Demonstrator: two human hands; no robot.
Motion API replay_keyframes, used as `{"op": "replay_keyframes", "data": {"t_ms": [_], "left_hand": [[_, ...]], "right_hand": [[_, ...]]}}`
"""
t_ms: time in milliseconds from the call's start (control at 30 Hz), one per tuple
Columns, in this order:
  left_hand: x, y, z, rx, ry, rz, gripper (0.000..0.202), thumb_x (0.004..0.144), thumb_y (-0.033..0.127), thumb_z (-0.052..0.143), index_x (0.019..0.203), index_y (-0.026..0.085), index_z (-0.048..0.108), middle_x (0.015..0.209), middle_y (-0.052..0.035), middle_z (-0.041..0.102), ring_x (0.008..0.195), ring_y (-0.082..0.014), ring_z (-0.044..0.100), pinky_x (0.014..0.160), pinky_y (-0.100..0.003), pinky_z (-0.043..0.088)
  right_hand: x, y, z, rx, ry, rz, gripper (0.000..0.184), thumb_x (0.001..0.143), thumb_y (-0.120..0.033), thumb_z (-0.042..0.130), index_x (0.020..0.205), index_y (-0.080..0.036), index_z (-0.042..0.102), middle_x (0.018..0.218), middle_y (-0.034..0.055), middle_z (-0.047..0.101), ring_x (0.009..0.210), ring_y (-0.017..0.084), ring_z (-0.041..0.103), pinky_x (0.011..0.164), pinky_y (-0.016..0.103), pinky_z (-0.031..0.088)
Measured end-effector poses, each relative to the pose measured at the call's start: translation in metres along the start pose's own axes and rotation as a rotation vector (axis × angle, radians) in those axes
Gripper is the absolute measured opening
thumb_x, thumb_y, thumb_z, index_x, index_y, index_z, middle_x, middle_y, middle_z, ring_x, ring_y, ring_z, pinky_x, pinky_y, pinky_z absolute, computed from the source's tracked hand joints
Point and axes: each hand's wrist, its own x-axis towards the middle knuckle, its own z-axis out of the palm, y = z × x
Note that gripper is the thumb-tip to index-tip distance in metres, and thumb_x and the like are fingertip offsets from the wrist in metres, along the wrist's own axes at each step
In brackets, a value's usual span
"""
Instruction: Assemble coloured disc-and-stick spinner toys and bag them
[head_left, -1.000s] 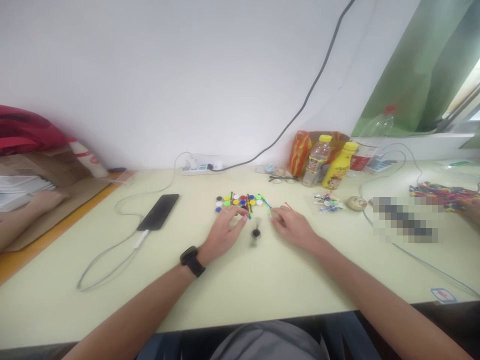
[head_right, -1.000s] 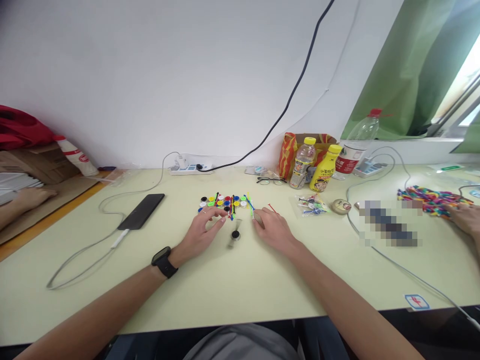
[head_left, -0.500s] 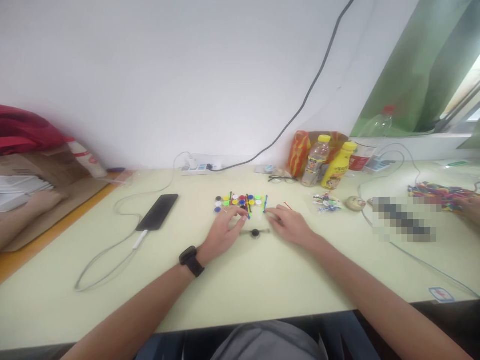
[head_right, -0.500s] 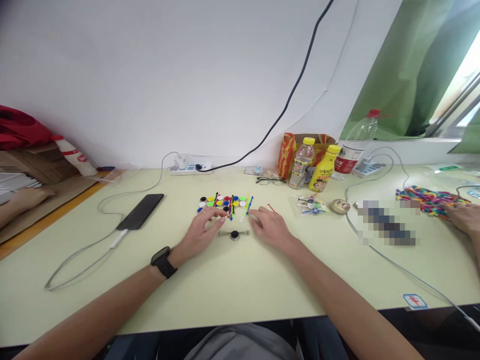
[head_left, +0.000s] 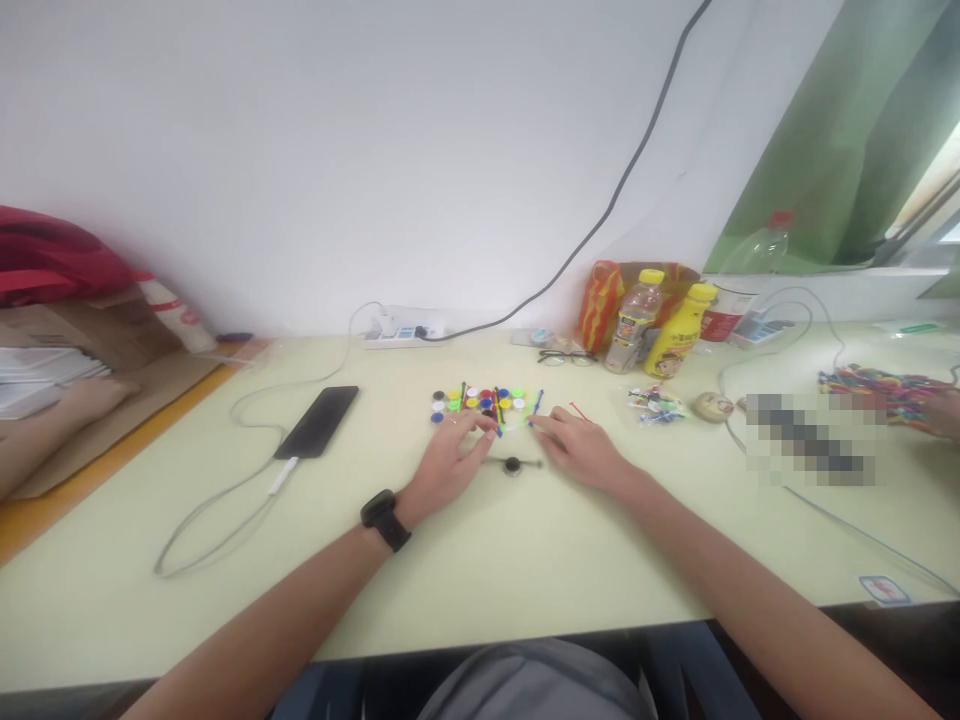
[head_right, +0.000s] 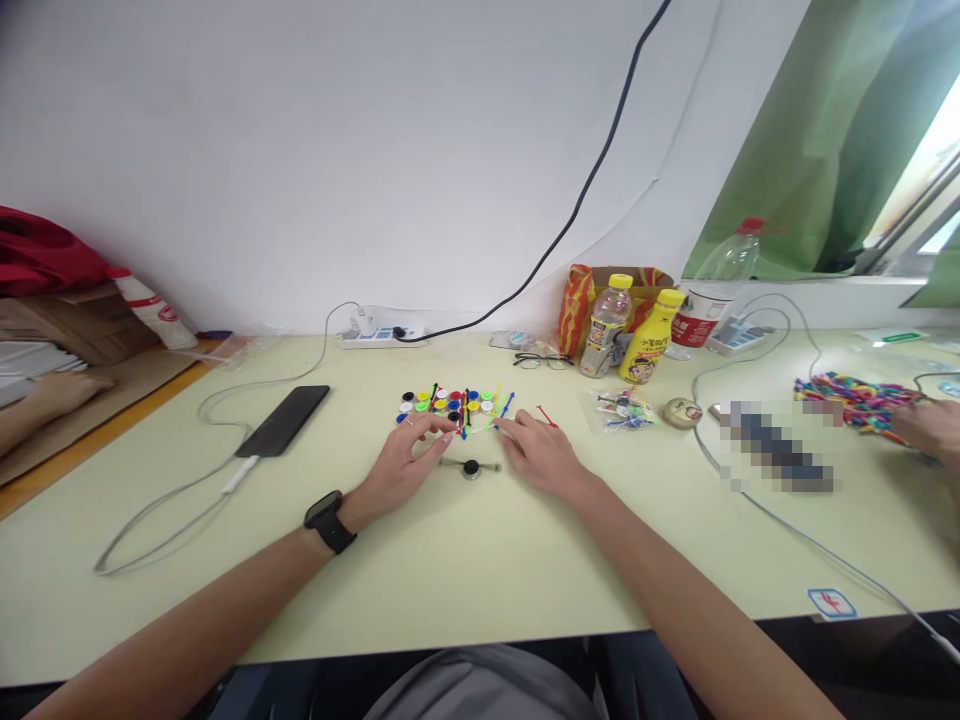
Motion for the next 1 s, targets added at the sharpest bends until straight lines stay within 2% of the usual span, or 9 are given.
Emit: {"op": "replay_keyframes", "data": {"t_ms": [167,367,467,567,700,900,1000], "left_hand": [[0.0,-0.002,0.001,-0.002,0.013,0.005,0.016,0.104,0.032,0.054,0.108,0.025,0.068,0.111,-0.0028,0.071,0.107,-0.0222,0.06,0.101,-0.04,0.045],[0.0,-0.002,0.001,-0.011,0.006,-0.001,0.017,0.104,0.032,0.054,0.109,0.026,0.069,0.111,-0.0025,0.072,0.107,-0.0228,0.061,0.099,-0.04,0.046],[0.0,-0.001,0.001,-0.014,0.003,-0.006,0.017,0.104,0.032,0.054,0.109,0.026,0.069,0.112,-0.003,0.072,0.108,-0.0233,0.061,0.1,-0.041,0.046],[-0.001,-0.001,0.001,-0.004,0.006,0.006,0.016,0.103,0.031,0.055,0.11,0.027,0.069,0.111,-0.0029,0.072,0.108,-0.0231,0.061,0.1,-0.04,0.046],[-0.001,-0.002,0.001,0.002,0.012,0.014,0.016,0.103,0.03,0.055,0.108,0.026,0.07,0.11,-0.0024,0.072,0.106,-0.0222,0.062,0.098,-0.039,0.047],[0.0,-0.002,0.001,0.003,0.011,0.024,0.016,0.103,0.03,0.055,0.109,0.026,0.07,0.11,-0.0033,0.072,0.106,-0.0228,0.062,0.099,-0.04,0.047],[0.0,-0.002,0.001,-0.006,0.003,0.013,0.016,0.103,0.03,0.055,0.109,0.026,0.07,0.111,-0.0031,0.072,0.106,-0.0227,0.062,0.099,-0.041,0.046]], "right_hand": [[0.001,0.005,0.002,0.032,0.043,0.022,0.032,0.105,-0.032,0.047,0.133,-0.026,0.062,0.114,0.0068,0.066,0.105,0.022,0.064,0.083,0.032,0.045],[0.002,0.009,0.004,0.076,0.108,0.033,0.013,0.1,-0.025,0.054,0.104,-0.025,0.066,0.103,0.0037,0.067,0.096,0.02,0.063,0.078,0.03,0.043],[0.003,0.009,0.003,0.063,0.121,0.047,0.01,0.099,-0.023,0.054,0.095,-0.023,0.064,0.099,0.0027,0.066,0.089,0.019,0.062,0.073,0.03,0.04],[0.003,0.009,0.0,0.057,0.145,0.055,0.01,0.098,-0.021,0.054,0.094,-0.023,0.063,0.097,0.0023,0.065,0.085,0.018,0.062,0.071,0.029,0.039],[0.002,0.01,-0.003,0.087,0.196,0.052,0.011,0.097,-0.02,0.053,0.096,-0.023,0.063,0.1,0.0034,0.066,0.09,0.019,0.063,0.074,0.029,0.04],[0.004,0.011,-0.003,0.24,0.248,0.061,0.01,0.097,-0.02,0.05,0.096,-0.023,0.06,0.094,0.0028,0.067,0.083,0.019,0.062,0.072,0.03,0.043],[0.004,0.011,-0.002,0.269,0.301,0.061,0.009,0.097,-0.023,0.05,0.095,-0.023,0.059,0.094,0.0034,0.068,0.087,0.02,0.062,0.074,0.031,0.044]]}}
